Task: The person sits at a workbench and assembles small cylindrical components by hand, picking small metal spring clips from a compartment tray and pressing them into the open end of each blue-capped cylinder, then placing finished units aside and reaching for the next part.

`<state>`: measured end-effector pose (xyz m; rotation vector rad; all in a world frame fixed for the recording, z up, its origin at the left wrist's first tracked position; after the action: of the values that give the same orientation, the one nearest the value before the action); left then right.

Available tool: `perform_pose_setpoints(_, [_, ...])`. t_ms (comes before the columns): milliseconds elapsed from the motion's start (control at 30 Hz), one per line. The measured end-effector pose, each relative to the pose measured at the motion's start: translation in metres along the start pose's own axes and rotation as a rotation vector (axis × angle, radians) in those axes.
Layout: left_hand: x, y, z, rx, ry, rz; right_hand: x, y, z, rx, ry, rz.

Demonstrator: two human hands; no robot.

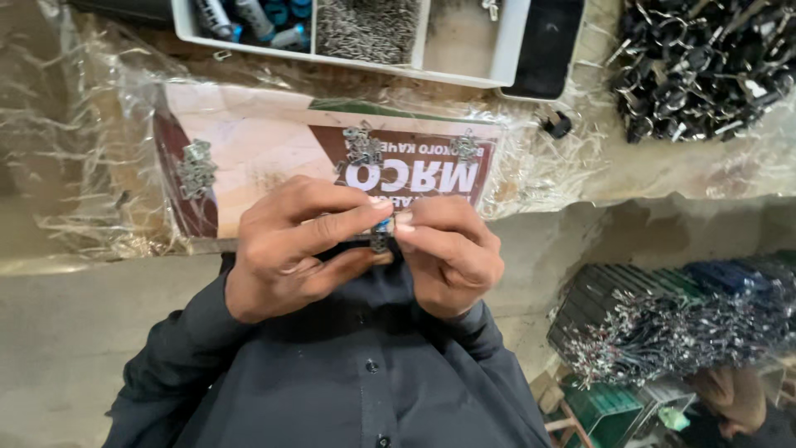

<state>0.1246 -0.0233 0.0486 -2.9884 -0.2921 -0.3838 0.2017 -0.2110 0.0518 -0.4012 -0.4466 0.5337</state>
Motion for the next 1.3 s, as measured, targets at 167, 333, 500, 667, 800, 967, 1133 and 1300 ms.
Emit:
perform_pose_setpoints(167, [-0.003, 0.007, 0.002, -0.046, -0.019, -0.089, -0.009, 0.006, -0.013, 0.089, 0.053, -0.031])
perform_pose_setpoints(333, [-0.004, 0.011, 0.001, -0.005, -0.019, -0.088, -0.007, 0.009, -0.014, 0.103, 0.053, -0.038])
perform_pose_setpoints(500, [-0.001, 0.017, -0.001, 0.081, -0.015, -0.06, -0.003, 0.003, -0.01, -0.178, -0.227, -0.142])
perform_pose_setpoints(667, [0.006, 0.027, -0.004, 0.093, -0.004, -0.036, -0.014, -0.015, -0.02, 0.263, 0.333, 0.11])
perform_pose_setpoints(800, [0.011, 0.037, -0.003, -0.011, 0.021, 0.009, -0.032, -0.025, -0.03, 0.775, 0.763, 0.195])
perform_pose_setpoints(967, [0.017, 0.035, -0.003, -0.101, 0.037, 0.03, -0.034, -0.044, -0.045, -0.445, 0.219, 0.051])
perform_pose_setpoints(1133, [0.024, 0.029, 0.0, -0.083, -0.026, -0.02, -0.041, -0.047, -0.053, -0.732, 0.125, 0.077])
perform_pose_setpoints(1300, [0.026, 0.036, 0.001, -0.079, -0.02, -0.006, -0.05, -0.048, -0.062, -0.727, 0.132, 0.177])
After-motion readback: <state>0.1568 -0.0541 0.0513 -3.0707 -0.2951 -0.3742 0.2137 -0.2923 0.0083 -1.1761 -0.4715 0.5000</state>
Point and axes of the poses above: each hand's wrist, its own x-axis towards the middle knuckle, its own y-axis out of the palm, z = x × y, the point moved 2 cm from there along x, towards the middle knuckle, and after that the axes turned 10 degrees about -x, right-handed, at the moved point
